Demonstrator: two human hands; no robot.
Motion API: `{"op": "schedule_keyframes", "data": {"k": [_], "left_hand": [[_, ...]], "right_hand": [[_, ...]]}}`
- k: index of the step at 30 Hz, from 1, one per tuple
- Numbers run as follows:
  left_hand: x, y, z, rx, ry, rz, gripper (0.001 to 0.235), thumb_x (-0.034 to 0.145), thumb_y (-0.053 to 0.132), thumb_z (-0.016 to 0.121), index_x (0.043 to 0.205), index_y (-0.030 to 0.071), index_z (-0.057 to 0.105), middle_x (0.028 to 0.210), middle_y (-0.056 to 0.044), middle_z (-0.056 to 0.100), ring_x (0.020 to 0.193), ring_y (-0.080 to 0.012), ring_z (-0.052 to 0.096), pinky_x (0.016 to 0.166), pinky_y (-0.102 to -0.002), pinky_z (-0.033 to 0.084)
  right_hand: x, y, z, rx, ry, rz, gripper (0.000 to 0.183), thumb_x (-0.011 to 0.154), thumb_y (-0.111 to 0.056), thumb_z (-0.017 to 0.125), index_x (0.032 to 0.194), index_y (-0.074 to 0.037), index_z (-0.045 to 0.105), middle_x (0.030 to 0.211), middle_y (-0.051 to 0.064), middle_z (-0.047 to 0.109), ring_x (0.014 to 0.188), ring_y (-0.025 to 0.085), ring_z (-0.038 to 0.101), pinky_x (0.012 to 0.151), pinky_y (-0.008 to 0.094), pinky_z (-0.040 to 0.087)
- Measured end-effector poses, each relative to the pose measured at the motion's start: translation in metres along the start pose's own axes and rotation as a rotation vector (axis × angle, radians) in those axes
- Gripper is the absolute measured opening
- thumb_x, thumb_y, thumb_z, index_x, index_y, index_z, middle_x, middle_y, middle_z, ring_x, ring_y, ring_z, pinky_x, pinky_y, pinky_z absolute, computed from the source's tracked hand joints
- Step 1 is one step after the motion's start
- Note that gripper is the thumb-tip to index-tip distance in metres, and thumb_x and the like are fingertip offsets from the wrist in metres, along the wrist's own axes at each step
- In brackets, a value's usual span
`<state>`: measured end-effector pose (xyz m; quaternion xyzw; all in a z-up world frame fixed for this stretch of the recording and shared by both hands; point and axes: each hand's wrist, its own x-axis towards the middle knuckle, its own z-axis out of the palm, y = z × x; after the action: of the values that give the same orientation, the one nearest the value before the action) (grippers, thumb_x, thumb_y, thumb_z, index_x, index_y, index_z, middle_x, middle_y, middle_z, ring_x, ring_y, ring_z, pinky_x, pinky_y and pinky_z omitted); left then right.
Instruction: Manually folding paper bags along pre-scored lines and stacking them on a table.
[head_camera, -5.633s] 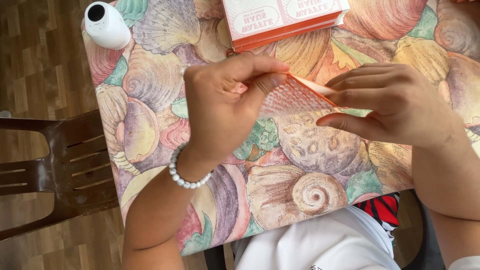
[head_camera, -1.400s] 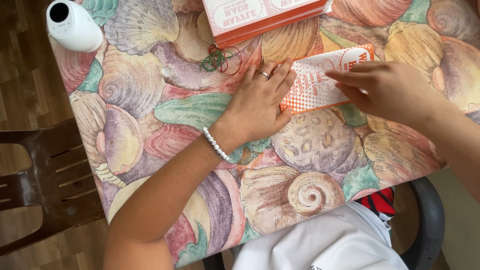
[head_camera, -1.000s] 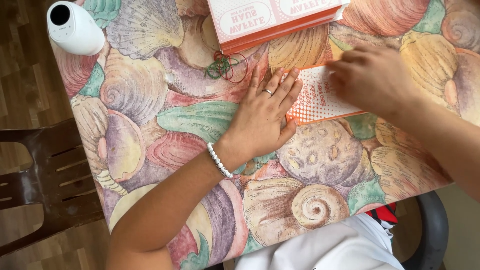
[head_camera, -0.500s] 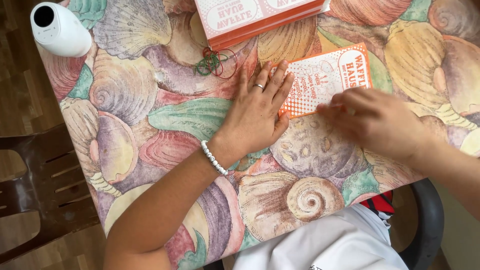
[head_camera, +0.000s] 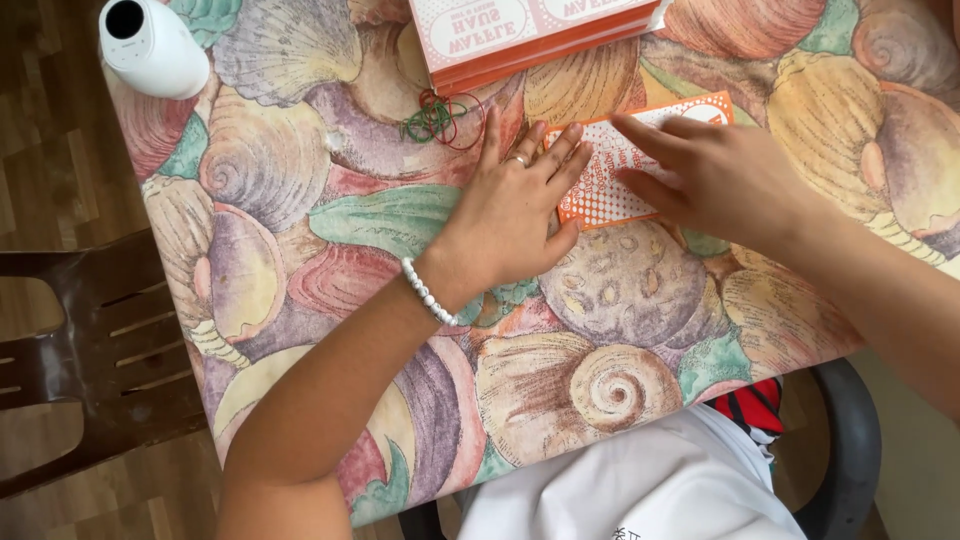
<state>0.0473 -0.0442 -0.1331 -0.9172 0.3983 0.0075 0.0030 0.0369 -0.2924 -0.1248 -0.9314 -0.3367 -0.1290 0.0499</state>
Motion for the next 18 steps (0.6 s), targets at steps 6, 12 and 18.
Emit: {"op": "schedule_keyframes", "data": {"k": [6,12,18], "left_hand": [[0.007,0.002,-0.011,0.147,-0.018,0.025,0.079,0.095,0.062,0.036,0.155,0.011,0.039,0.161,-0.012,0.039,0.141,-0.0342,0.046,0.121,-0.066,0.009],[-0.005,0.005,-0.007,-0.01,0.168,0.05,0.07,0.094,0.049,0.05,0.148,0.006,0.05,0.157,-0.018,0.046,0.134,-0.0404,0.054,0.121,-0.067,0.015],[-0.011,-0.002,-0.003,-0.019,0.155,0.053,0.071,0.096,0.056,0.05,0.153,0.012,0.045,0.161,-0.017,0.038,0.142,-0.0337,0.043,0.117,-0.073,0.016]], "right_hand": [[0.028,0.01,0.001,-0.084,-0.169,0.115,0.037,0.109,-0.047,0.055,0.124,-0.023,0.078,0.088,0.0,0.061,0.066,0.02,0.063,0.044,0.035,0.051],[0.004,0.051,0.012,-0.065,-0.002,0.077,0.02,0.107,-0.029,0.065,0.113,-0.016,0.079,0.105,0.004,0.07,0.087,0.029,0.069,0.063,0.042,0.057],[0.018,0.059,0.018,0.011,-0.064,0.108,0.021,0.108,-0.028,0.063,0.109,-0.009,0.07,0.101,0.008,0.068,0.084,0.03,0.065,0.068,0.043,0.055]]}}
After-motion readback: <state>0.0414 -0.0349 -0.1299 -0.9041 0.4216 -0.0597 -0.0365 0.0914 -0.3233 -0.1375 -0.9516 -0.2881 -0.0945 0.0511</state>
